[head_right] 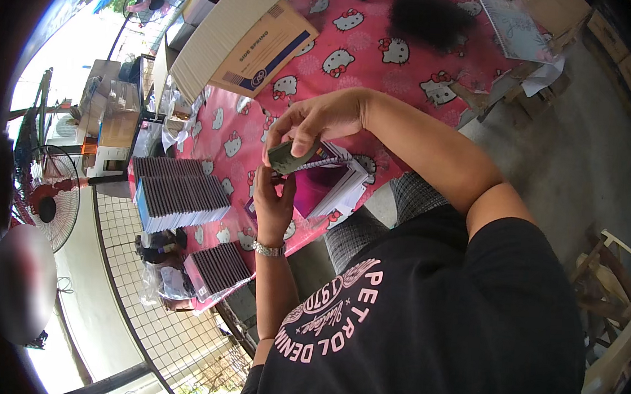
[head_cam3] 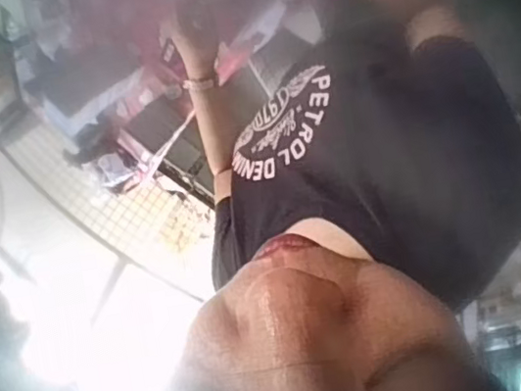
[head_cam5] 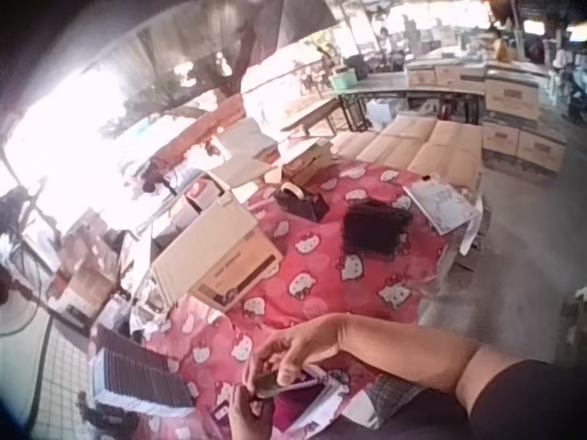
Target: The person prepares notebooks by inserting a spiral binding into the punched holes of the paper and covers by hand, repeating this for a stack of notebooks.
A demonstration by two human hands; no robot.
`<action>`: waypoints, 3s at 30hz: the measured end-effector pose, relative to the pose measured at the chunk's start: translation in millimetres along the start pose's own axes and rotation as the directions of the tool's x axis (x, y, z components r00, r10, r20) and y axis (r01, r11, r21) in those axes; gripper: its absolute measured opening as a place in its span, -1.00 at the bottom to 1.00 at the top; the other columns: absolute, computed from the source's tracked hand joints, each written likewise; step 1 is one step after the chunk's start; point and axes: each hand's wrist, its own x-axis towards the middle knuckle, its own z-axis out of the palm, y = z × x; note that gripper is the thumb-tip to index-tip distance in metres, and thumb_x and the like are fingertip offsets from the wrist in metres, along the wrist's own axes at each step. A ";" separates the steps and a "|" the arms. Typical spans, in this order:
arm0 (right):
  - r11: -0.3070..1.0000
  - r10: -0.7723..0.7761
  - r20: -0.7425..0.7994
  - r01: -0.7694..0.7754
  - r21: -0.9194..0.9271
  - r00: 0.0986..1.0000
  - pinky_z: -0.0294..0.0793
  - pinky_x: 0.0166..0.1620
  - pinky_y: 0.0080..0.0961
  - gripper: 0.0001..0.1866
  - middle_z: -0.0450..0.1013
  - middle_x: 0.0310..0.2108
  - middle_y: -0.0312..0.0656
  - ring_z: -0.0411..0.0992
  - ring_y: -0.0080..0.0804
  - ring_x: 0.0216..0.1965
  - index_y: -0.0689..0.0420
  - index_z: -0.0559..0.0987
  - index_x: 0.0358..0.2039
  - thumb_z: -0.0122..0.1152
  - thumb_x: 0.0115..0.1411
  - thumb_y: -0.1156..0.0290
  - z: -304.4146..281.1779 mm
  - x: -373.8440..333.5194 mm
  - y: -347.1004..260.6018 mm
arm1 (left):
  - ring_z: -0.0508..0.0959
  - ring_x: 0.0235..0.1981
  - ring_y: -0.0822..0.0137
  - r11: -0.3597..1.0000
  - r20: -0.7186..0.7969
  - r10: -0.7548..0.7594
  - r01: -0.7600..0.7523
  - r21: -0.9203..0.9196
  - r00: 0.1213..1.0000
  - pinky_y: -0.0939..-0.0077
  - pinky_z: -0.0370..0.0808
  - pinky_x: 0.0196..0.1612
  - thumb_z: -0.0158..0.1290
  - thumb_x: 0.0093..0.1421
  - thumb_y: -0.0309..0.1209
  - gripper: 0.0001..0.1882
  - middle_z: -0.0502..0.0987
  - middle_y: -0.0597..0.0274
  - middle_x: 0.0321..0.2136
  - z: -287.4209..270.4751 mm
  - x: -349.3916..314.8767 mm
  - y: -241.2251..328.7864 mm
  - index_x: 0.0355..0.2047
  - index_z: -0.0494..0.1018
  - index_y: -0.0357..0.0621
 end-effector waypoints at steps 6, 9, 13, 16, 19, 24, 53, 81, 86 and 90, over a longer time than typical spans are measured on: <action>0.380 0.073 -0.571 -0.552 -0.742 0.818 0.31 0.23 -0.20 -0.37 0.33 0.21 -0.02 0.29 -0.01 0.23 0.02 0.54 0.12 0.42 -0.04 0.28 -54.2 0.7 51.5 | 0.58 -0.31 0.27 0.998 0.015 -0.024 0.025 -0.052 1.000 0.46 0.55 -0.24 0.13 0.12 -0.66 -0.71 0.52 0.08 -0.26 1.5 10.8 -1.7 -0.13 0.41 -0.28; 0.324 -0.330 -0.684 -0.602 -0.729 0.651 0.24 0.29 -0.07 -0.23 0.18 0.32 0.00 0.15 0.07 0.33 0.01 0.37 0.27 0.40 0.02 0.20 -56.3 -39.4 99.9 | 0.57 -0.30 0.39 0.971 0.052 -0.167 0.174 -0.162 0.984 0.52 0.52 -0.22 0.09 0.19 -0.65 -0.75 0.53 0.18 -0.27 0.5 9.5 -6.8 -0.10 0.41 -0.29; 0.303 -0.484 -0.763 -0.736 -0.605 0.428 0.15 0.33 0.02 -0.16 0.16 0.32 0.02 0.10 0.09 0.37 0.08 0.22 0.34 0.31 0.13 0.03 7.7 -78.4 121.6 | 0.55 -0.32 0.50 0.829 -0.027 -0.300 0.246 -0.502 0.954 0.58 0.50 -0.22 0.07 0.28 -0.61 -0.80 0.56 0.27 -0.28 0.3 -3.9 -16.7 -0.09 0.45 -0.32; 0.142 -0.334 -0.764 -0.772 -0.620 0.552 0.19 0.30 -0.02 -0.23 0.28 0.22 -0.01 0.20 0.05 0.29 0.13 0.30 0.29 0.33 0.13 0.11 53.7 -122.8 148.3 | 0.55 -0.34 0.53 0.753 -0.073 -0.374 0.257 -0.606 0.925 0.61 0.49 -0.24 0.10 0.30 -0.57 -0.82 0.58 0.29 -0.31 7.0 -3.0 -10.6 -0.09 0.50 -0.33; 0.426 -0.310 -0.784 -0.658 -0.621 0.538 0.23 0.24 -0.04 -0.29 0.36 0.15 -0.04 0.28 0.00 0.20 0.15 0.39 0.23 0.36 0.10 0.16 88.6 -132.0 124.1 | 0.56 -0.36 0.53 0.751 -0.139 -0.429 0.266 -0.604 0.893 0.63 0.49 -0.26 0.15 0.29 -0.54 -0.81 0.59 0.30 -0.34 14.2 -8.6 -10.3 -0.11 0.55 -0.34; 0.455 -0.590 -0.496 -0.246 -0.856 0.637 0.27 0.18 -0.10 -0.34 0.43 0.06 -0.11 0.35 -0.09 0.12 0.13 0.46 0.17 0.40 0.05 0.22 122.1 -76.1 51.7 | 0.57 -0.34 0.54 0.825 -0.240 -0.401 0.234 -0.515 0.884 0.66 0.49 -0.26 0.16 0.27 -0.57 -0.80 0.61 0.29 -0.31 29.1 -13.2 0.7 -0.11 0.57 -0.36; 0.353 -0.479 -0.820 -0.786 -0.508 0.314 0.46 0.01 -0.07 -0.67 0.49 -0.09 -0.08 0.43 -0.02 0.03 0.11 0.53 -0.14 0.29 0.10 0.28 -86.1 -121.5 96.9 | 0.52 -0.09 -0.04 0.876 -0.190 -0.057 0.141 0.461 0.980 0.09 0.42 0.02 0.14 0.11 -0.46 -0.74 0.56 0.07 -0.16 -43.0 -5.5 -56.0 -0.15 0.52 -0.15; 0.560 -0.610 -0.403 0.010 -0.829 0.683 0.47 -0.14 -0.32 -0.81 0.52 -0.32 -0.21 0.52 -0.24 -0.23 0.04 0.69 -0.22 0.33 0.11 0.48 45.8 -49.2 26.6 | 0.52 -0.19 -0.04 0.929 0.055 0.181 -0.189 0.318 0.982 0.11 0.44 -0.06 0.04 0.07 -0.63 -0.69 0.53 0.01 -0.23 8.1 6.8 22.6 -0.12 0.44 -0.22; 0.507 -0.647 -0.387 -0.008 -0.862 0.657 0.41 -0.05 -0.29 -0.76 0.51 -0.29 -0.23 0.50 -0.25 -0.19 0.05 0.68 -0.23 0.34 0.03 0.54 57.5 -42.1 31.3 | 0.50 -0.19 -0.02 0.891 -0.041 0.232 -0.196 0.409 0.972 0.12 0.39 -0.04 0.00 0.10 -0.66 -0.72 0.51 0.02 -0.26 21.8 -6.8 21.2 -0.14 0.42 -0.23; 0.475 -0.647 -0.391 -0.055 -0.878 0.655 0.39 -0.02 -0.26 -0.76 0.51 -0.27 -0.24 0.49 -0.24 -0.17 0.06 0.68 -0.22 0.31 0.06 0.55 58.3 -46.6 39.5 | 0.48 -0.15 0.01 0.874 -0.033 0.251 -0.212 0.437 0.967 0.12 0.33 0.02 0.00 0.11 -0.60 -0.71 0.50 0.05 -0.25 23.9 -7.4 22.9 -0.12 0.41 -0.21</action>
